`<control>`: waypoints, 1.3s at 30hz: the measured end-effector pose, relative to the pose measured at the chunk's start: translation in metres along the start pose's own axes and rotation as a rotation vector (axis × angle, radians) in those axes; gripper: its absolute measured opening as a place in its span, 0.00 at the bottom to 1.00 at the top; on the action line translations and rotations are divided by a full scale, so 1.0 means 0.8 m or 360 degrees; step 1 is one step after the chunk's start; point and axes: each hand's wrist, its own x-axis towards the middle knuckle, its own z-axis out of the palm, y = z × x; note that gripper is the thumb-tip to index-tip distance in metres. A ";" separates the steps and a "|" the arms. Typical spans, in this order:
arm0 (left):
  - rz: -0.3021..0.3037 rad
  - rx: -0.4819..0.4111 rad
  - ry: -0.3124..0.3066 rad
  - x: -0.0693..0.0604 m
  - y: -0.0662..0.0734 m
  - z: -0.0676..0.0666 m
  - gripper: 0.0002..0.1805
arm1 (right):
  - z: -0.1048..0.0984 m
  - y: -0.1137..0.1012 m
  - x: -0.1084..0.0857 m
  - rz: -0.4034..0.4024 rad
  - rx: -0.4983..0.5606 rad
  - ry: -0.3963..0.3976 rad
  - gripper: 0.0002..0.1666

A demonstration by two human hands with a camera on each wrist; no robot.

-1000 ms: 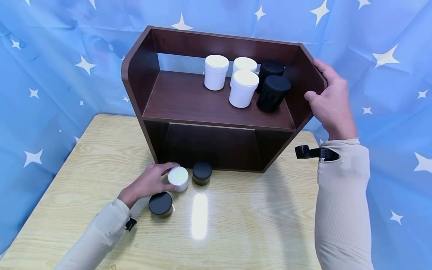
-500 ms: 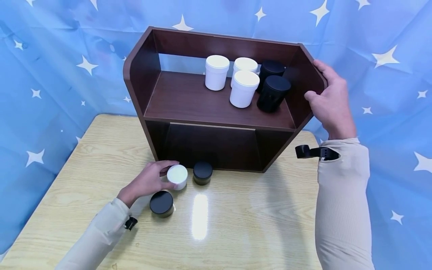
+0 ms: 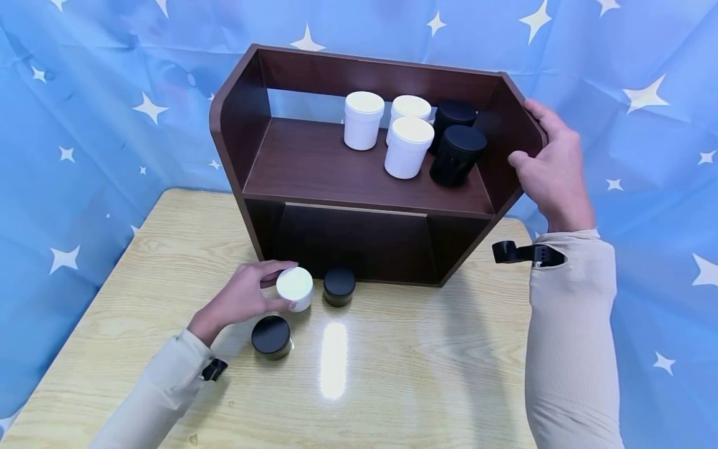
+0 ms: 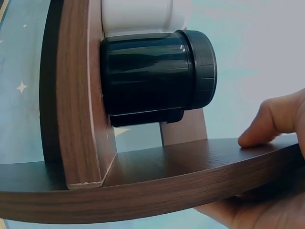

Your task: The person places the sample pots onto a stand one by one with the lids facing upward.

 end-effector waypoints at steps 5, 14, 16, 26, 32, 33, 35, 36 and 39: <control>0.0025 -0.0030 0.0021 -0.001 0.013 -0.006 0.37 | -0.001 0.000 0.001 -0.0004 0.0011 0.0006 0.44; -0.0030 -0.0057 0.0068 -0.003 0.043 -0.008 0.36 | 0.000 -0.001 -0.001 -0.0009 -0.0013 -0.0007 0.44; -0.0033 -0.0069 0.0083 -0.004 0.052 -0.010 0.36 | 0.000 -0.001 -0.001 -0.0014 -0.0012 -0.0010 0.44; -0.0060 -0.0028 0.0223 -0.002 0.103 -0.021 0.35 | 0.000 -0.001 0.000 -0.0008 0.0008 -0.0015 0.44; -0.0152 -0.0065 0.0278 -0.001 0.126 -0.024 0.35 | 0.001 -0.001 -0.001 -0.0014 0.0002 -0.0022 0.44; -0.0162 -0.0077 0.0284 -0.001 0.129 -0.025 0.35 | 0.001 -0.001 -0.001 -0.0013 0.0002 -0.0025 0.44; -0.0155 -0.0085 0.0299 0.000 0.135 -0.027 0.35 | 0.001 -0.001 -0.001 -0.0017 -0.0011 -0.0029 0.44; -0.0145 -0.0087 0.0307 0.001 0.138 -0.028 0.35 | 0.001 -0.001 -0.001 -0.0013 -0.0016 -0.0031 0.44; -0.0094 -0.0072 0.0318 0.006 0.150 -0.032 0.35 | 0.000 0.000 -0.001 -0.0003 -0.0016 -0.0036 0.44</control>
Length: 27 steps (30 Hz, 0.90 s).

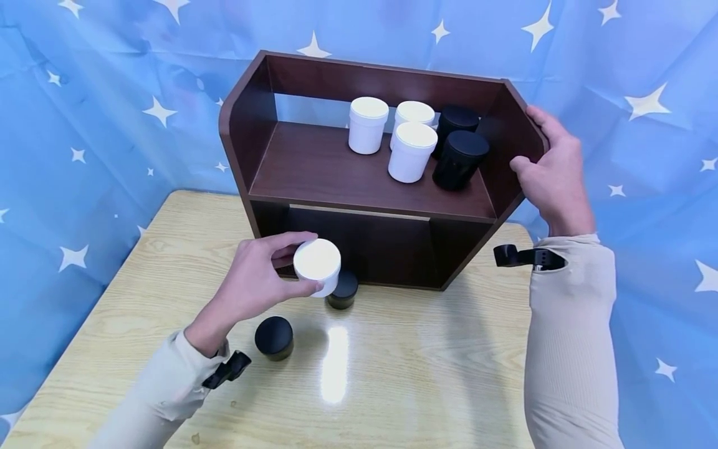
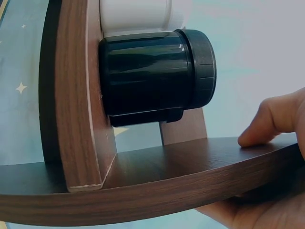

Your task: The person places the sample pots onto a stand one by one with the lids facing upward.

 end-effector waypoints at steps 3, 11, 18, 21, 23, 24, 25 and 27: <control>0.0056 0.0029 -0.0005 0.008 0.015 -0.003 0.35 | -0.001 0.000 0.000 0.0004 0.0006 0.0000 0.44; 0.0154 0.0050 0.0045 0.043 0.054 -0.023 0.35 | 0.001 0.002 -0.001 0.0004 0.0004 -0.0023 0.44; 0.0172 0.0085 0.0167 0.084 0.078 -0.041 0.33 | 0.001 0.004 -0.001 -0.0013 0.0018 -0.0007 0.45; 0.0165 0.0090 0.0190 0.094 0.084 -0.040 0.33 | 0.001 0.004 0.000 -0.0026 0.0018 -0.0002 0.44; 0.0151 0.0128 0.0207 0.099 0.087 -0.039 0.34 | 0.002 0.003 0.001 -0.0035 0.0014 0.0002 0.45; 0.0141 0.0139 0.0217 0.101 0.088 -0.038 0.34 | 0.001 0.003 0.001 -0.0037 0.0018 0.0000 0.45; 0.0129 0.0142 0.0227 0.105 0.089 -0.037 0.35 | 0.001 0.003 0.001 -0.0038 0.0021 -0.0002 0.45; 0.0112 0.0160 0.0244 0.114 0.091 -0.036 0.35 | 0.001 0.003 0.001 -0.0042 0.0012 0.0004 0.45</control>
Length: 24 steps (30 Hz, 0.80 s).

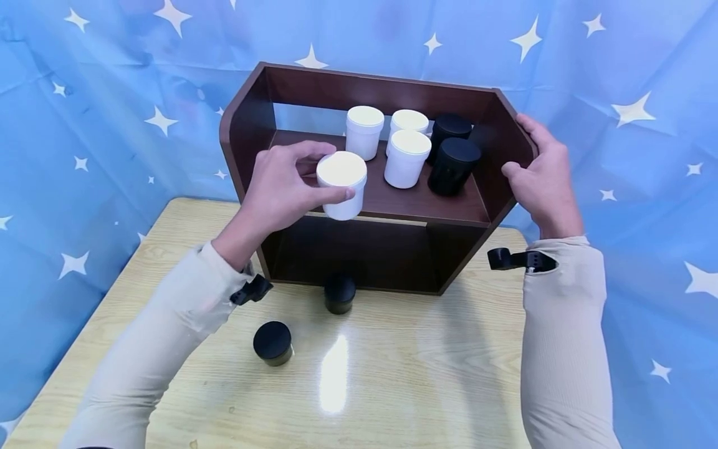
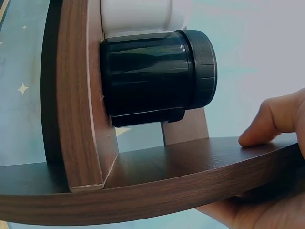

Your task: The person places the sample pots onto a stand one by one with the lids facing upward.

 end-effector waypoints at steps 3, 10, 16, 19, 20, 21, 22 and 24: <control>-0.0034 0.0012 -0.0005 0.017 0.002 0.006 0.35 | -0.002 0.001 -0.001 0.0012 -0.0005 -0.0001 0.45; -0.0152 0.0170 -0.0051 0.053 0.002 0.015 0.35 | 0.000 0.000 0.000 0.0031 -0.0011 -0.0021 0.45; -0.0216 0.0243 -0.0096 0.069 0.003 0.016 0.36 | 0.002 -0.001 0.001 0.0020 -0.0030 -0.0023 0.45; -0.0188 0.0258 -0.0099 0.075 0.004 0.021 0.35 | 0.000 -0.001 0.000 0.0025 -0.0027 -0.0011 0.45; -0.0178 0.0269 -0.0093 0.077 0.004 0.023 0.35 | -0.001 -0.002 0.000 0.0026 -0.0028 -0.0008 0.45; -0.0171 0.0279 -0.0088 0.078 0.005 0.024 0.35 | -0.002 -0.002 0.000 0.0032 -0.0029 -0.0012 0.45; -0.0168 0.0299 -0.0086 0.079 0.005 0.026 0.34 | -0.002 -0.002 0.000 0.0038 -0.0031 -0.0015 0.45; -0.0171 0.0340 -0.0084 0.080 0.007 0.030 0.35 | -0.002 -0.002 0.000 0.0045 -0.0032 -0.0023 0.44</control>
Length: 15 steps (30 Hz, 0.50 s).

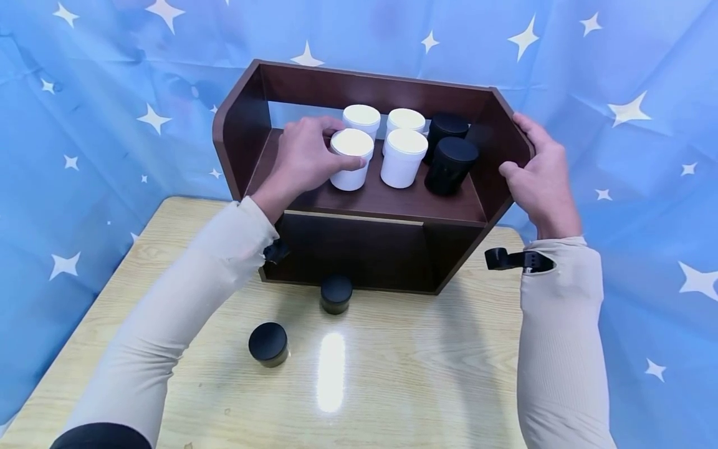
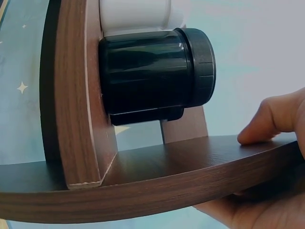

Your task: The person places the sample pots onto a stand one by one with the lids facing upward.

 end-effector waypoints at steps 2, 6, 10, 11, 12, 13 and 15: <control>-0.0005 0.0033 0.0005 0.001 0.002 0.002 0.35 | 0.000 0.000 0.000 0.0006 0.0000 -0.0007 0.44; -0.0002 0.0066 0.0021 0.004 0.004 0.006 0.35 | 0.001 0.000 0.000 -0.0002 0.0000 0.0001 0.44; -0.0002 0.0067 0.0034 0.009 0.004 0.008 0.35 | 0.002 0.000 0.000 -0.0010 0.0000 0.0020 0.44; -0.0002 0.0064 0.0034 0.011 0.003 0.009 0.34 | 0.002 0.000 0.000 -0.0007 0.0005 0.0022 0.44; -0.0006 0.0061 0.0033 0.012 0.002 0.009 0.34 | 0.002 0.000 0.000 -0.0007 0.0006 0.0024 0.44; -0.0013 0.0058 0.0029 0.013 0.002 0.009 0.34 | 0.002 0.000 0.000 -0.0010 0.0008 0.0025 0.44; -0.0028 0.0058 0.0017 0.015 0.001 0.009 0.34 | 0.002 0.000 0.000 -0.0013 0.0008 0.0025 0.43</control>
